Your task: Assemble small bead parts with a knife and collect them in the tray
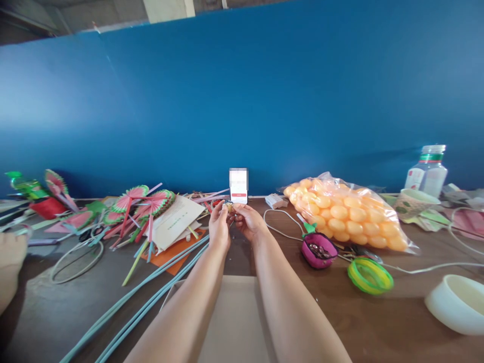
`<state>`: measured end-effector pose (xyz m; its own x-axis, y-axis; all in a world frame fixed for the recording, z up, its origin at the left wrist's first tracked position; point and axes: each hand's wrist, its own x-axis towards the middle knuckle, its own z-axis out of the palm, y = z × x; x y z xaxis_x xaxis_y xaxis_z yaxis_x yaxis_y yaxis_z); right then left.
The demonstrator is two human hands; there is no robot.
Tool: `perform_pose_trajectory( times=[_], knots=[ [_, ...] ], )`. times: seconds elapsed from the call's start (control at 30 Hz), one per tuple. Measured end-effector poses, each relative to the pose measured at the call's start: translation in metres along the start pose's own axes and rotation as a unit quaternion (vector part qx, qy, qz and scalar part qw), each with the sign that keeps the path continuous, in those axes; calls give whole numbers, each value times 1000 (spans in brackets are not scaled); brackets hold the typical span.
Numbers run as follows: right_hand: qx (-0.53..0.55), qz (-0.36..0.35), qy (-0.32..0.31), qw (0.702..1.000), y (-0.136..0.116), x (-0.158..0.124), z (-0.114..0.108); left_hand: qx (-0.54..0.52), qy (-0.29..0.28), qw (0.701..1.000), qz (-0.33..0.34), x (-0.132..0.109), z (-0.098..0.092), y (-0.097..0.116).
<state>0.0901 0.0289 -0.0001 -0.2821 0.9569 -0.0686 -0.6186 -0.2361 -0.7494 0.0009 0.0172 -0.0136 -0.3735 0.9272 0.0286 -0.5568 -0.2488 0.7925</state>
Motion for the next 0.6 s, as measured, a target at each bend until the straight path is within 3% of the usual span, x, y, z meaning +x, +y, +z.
perform_pose_trajectory(
  times=[0.4, 0.6],
  knots=[
    [31, 10, 15, 999, 0, 0, 1, 0, -12, 1000, 8, 2, -2, -3],
    [54, 4, -7, 999, -1, 0, 1, -4, -14, 1000, 11, 2, -1, -2]
  ],
)
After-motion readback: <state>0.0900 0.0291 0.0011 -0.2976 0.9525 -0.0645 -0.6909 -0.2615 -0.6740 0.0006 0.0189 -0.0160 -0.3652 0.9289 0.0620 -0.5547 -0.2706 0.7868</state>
